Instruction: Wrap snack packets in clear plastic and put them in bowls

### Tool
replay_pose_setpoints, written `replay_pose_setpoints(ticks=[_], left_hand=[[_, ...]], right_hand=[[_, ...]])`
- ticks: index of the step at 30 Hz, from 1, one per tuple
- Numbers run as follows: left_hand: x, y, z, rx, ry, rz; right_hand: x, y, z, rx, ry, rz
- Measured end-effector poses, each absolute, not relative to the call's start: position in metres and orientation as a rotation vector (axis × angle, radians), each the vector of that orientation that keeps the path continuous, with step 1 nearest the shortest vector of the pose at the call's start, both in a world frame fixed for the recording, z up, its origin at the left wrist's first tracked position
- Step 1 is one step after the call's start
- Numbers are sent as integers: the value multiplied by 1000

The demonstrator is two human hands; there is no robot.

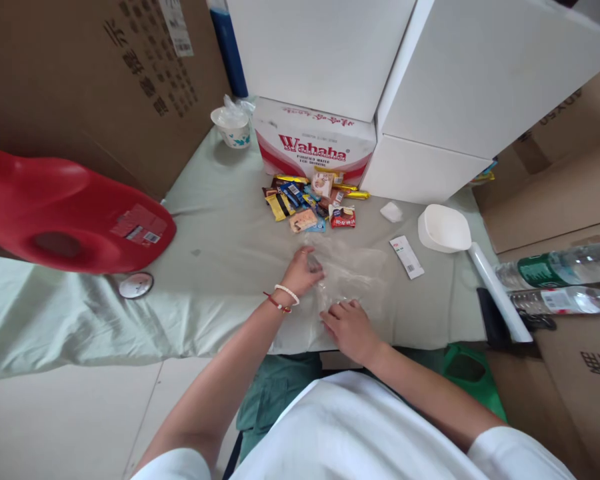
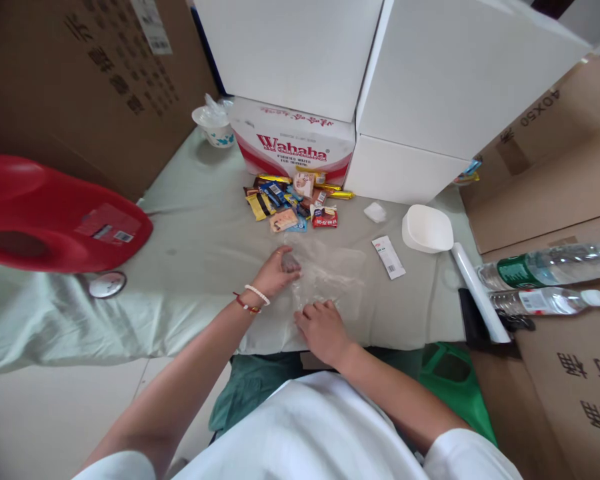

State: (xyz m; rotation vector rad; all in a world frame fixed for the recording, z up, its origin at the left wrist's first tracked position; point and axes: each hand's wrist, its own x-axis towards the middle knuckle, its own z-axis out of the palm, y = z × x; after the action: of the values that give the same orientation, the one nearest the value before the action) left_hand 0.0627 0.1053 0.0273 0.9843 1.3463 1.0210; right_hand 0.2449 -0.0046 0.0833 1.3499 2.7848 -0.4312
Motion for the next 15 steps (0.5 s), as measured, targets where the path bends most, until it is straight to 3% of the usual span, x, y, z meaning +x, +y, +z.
replay_pose_setpoints(ticks=[6, 15], left_hand=[[59, 89, 21, 861, 1083, 1030], [18, 91, 20, 850, 1103, 972]], right_hand=[[243, 46, 107, 1652, 2706, -757], [264, 138, 42, 1895, 2595, -397]])
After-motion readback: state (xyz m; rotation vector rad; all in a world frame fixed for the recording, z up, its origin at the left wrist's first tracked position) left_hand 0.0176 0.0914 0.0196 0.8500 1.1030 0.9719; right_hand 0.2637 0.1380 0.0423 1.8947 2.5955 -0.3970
